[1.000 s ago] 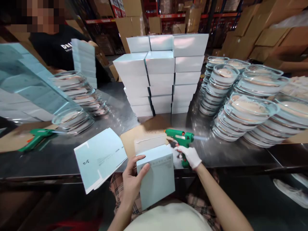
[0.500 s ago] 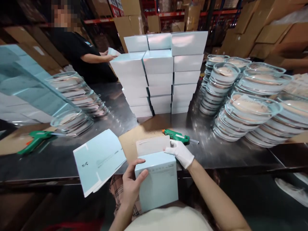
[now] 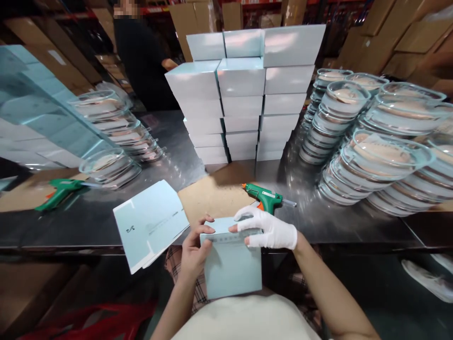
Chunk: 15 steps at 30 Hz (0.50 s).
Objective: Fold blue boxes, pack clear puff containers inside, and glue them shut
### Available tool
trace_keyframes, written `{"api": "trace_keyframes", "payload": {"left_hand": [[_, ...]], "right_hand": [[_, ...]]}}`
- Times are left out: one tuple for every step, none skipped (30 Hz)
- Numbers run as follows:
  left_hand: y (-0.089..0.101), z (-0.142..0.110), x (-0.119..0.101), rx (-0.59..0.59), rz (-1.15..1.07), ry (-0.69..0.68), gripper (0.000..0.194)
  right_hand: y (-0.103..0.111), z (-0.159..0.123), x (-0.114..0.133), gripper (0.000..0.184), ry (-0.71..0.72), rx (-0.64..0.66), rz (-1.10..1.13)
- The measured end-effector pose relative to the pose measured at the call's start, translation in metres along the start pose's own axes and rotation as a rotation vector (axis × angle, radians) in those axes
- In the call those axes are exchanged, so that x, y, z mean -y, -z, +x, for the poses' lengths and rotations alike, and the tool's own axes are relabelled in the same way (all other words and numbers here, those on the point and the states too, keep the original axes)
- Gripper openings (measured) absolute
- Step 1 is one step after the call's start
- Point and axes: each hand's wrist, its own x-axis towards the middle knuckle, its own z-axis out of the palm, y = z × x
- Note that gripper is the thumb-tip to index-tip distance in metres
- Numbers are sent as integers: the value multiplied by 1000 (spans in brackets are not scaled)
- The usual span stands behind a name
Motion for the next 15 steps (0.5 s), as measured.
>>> {"api": "trace_keyframes", "payload": {"left_hand": [[-1, -1, -1, -6, 4, 19, 52], [-2, -2, -2, -17, 10, 40, 53], [-2, -3, -3, -31, 16, 61, 55], [-2, -4, -2, -42, 22, 83, 57], [-2, -5, -1, -53, 26, 104, 59], [-1, -7, 1, -69, 29, 125, 60], [1, -8, 5, -91, 35, 147, 60], [3, -9, 9, -120, 44, 169, 60], [4, -9, 14, -152, 55, 191, 59], [6, -10, 20, -185, 60, 208, 57], [7, -12, 25, -205, 52, 218, 56], [8, -14, 29, -208, 31, 222, 57], [9, -17, 32, -195, 4, 222, 61], [9, -20, 33, -173, -22, 217, 71], [11, -24, 31, -139, -39, 223, 83]], "right_hand": [[0, 0, -2, 38, -8, 4, 2], [0, -2, -4, 37, -9, -1, 4], [-2, -3, -5, 37, 2, -8, 10], [-5, -5, -7, 37, 22, -24, 20], [-9, -8, -9, 38, 45, -57, 32], [-16, -11, -11, 39, 67, -111, 47], [-23, -14, -15, 39, 81, -181, 65], [-32, -16, -19, 37, 84, -261, 78], [-40, -18, -24, 33, 75, -347, 86], [-48, -18, -30, 28, 57, -422, 82], [-53, -17, -36, 24, 39, -483, 73], [-57, -14, -42, 21, 18, -534, 61], [-57, -10, -45, 20, -8, -581, 52], [-56, -5, -47, 20, -39, -634, 51], [-52, 1, -47, 22, -77, -686, 65]]}}
